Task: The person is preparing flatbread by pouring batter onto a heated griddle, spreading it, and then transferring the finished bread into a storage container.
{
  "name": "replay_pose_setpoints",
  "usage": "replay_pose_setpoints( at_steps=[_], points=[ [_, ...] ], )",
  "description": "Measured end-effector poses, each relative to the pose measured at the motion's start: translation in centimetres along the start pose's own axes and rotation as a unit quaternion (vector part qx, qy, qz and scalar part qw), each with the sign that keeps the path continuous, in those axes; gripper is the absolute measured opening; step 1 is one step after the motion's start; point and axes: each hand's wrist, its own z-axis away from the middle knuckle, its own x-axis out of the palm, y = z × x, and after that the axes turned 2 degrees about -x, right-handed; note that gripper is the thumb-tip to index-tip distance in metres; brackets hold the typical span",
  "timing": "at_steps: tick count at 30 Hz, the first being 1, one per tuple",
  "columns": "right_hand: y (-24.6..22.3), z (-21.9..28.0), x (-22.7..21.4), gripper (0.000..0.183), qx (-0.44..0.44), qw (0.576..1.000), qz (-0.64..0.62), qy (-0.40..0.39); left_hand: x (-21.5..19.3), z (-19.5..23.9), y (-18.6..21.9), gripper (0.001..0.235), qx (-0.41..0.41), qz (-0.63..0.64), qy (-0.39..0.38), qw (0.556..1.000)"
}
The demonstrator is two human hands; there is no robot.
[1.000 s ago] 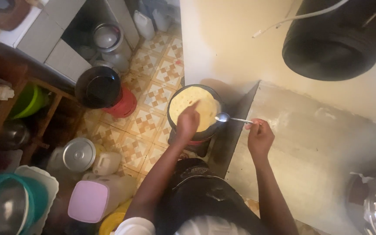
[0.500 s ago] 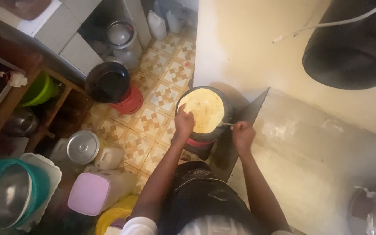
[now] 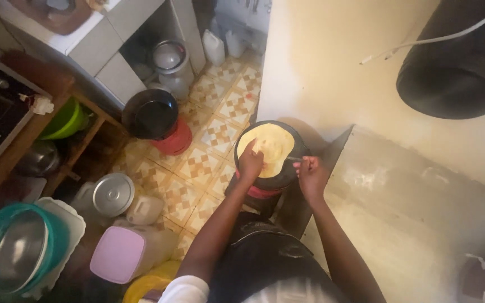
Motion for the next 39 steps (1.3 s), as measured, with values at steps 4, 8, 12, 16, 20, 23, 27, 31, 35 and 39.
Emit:
replay_pose_setpoints(
  at_steps=[4, 8, 12, 16, 20, 23, 27, 31, 35, 39],
  points=[
    [1.3, -0.1, -0.8, 0.019, 0.011, 1.000, 0.007, 0.013, -0.7, 3.3, 2.7, 0.048, -0.023, 0.038, -0.026, 0.999],
    [3.7, -0.3, -2.1, 0.022, 0.025, 0.992, 0.119, 0.024, -1.0, 3.7, 1.5, 0.049, -0.014, 0.165, -0.044, 0.985],
    [1.9, 2.1, -3.7, 0.024, -0.014, 0.978, 0.197, 0.060, -3.4, 3.9, 0.6, 0.051, -0.034, 0.327, -0.033, 0.944],
    [5.6, 1.0, -3.6, 0.026, -0.137, 0.975, 0.176, 0.020, -8.1, 3.4, -4.2, 0.051, -0.045, 0.319, 0.067, 0.944],
    [8.6, 1.2, -2.7, 0.026, -0.246, 0.924, 0.286, -0.061, -13.5, 8.3, -5.0, 0.057, -0.099, 0.294, 0.154, 0.938],
    [6.4, 1.1, -2.2, 0.026, -0.195, 0.892, 0.401, -0.080, -17.0, 10.3, -9.8, 0.045, -0.103, 0.163, 0.197, 0.961],
    [6.6, -0.5, -1.6, 0.026, -0.147, 0.892, 0.409, -0.126, -20.7, 11.6, -21.4, 0.015, -0.087, -0.361, 0.209, 0.905],
    [3.8, -0.6, -1.2, 0.026, -0.211, 0.852, 0.466, -0.111, -20.3, 17.7, -5.8, 0.046, -0.236, 0.204, 0.349, 0.884],
    [4.2, -0.9, -1.7, 0.028, -0.028, 0.883, 0.440, -0.163, -20.3, 19.2, -3.0, 0.037, -0.301, 0.211, 0.352, 0.861],
    [2.6, 0.8, -2.2, 0.064, 0.085, 0.905, 0.389, -0.148, -20.1, 19.6, -1.9, 0.043, -0.292, 0.221, 0.341, 0.866]
  ],
)
